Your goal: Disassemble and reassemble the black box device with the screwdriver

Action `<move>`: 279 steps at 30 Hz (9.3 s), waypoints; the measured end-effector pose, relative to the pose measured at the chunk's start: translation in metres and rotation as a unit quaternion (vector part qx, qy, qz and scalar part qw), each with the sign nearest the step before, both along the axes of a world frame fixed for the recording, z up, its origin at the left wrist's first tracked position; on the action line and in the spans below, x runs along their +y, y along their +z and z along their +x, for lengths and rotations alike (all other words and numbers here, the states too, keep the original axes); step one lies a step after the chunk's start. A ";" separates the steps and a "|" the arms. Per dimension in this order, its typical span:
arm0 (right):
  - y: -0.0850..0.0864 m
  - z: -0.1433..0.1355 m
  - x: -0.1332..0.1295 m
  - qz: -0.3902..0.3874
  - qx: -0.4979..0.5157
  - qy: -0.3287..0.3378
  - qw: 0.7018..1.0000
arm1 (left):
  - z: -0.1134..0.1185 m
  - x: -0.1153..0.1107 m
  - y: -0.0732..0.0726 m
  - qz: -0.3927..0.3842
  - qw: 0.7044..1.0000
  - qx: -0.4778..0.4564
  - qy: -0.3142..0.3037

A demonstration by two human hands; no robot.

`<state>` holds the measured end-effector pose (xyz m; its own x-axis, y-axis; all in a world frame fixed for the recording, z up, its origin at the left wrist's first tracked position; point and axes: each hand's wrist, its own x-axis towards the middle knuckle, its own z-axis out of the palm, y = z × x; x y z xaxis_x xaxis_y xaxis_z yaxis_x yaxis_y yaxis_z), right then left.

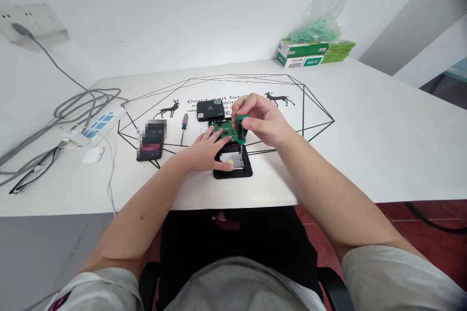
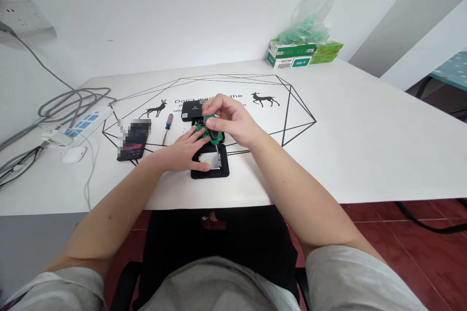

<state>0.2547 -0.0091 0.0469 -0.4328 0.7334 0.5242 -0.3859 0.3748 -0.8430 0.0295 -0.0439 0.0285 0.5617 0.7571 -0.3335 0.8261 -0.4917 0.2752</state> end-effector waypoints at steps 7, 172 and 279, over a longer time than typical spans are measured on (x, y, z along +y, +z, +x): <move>0.004 0.008 -0.003 -0.034 -0.012 0.057 0.998 | 0.001 -0.002 0.003 -0.011 1.000 0.006 0.004; -0.056 0.030 0.078 -0.213 -0.077 -0.371 0.901 | -0.043 0.054 -0.041 0.179 0.975 -0.091 0.092; -0.062 0.008 0.067 -0.284 -0.033 -0.126 0.950 | -0.043 0.046 -0.026 0.174 0.959 -0.209 0.084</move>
<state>0.2624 0.0576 -0.0154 -0.2240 0.9745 -0.0092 -0.2840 -0.0743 -0.9559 -0.0137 0.0017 0.0020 0.4521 0.8729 0.1834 0.7549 -0.4839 0.4427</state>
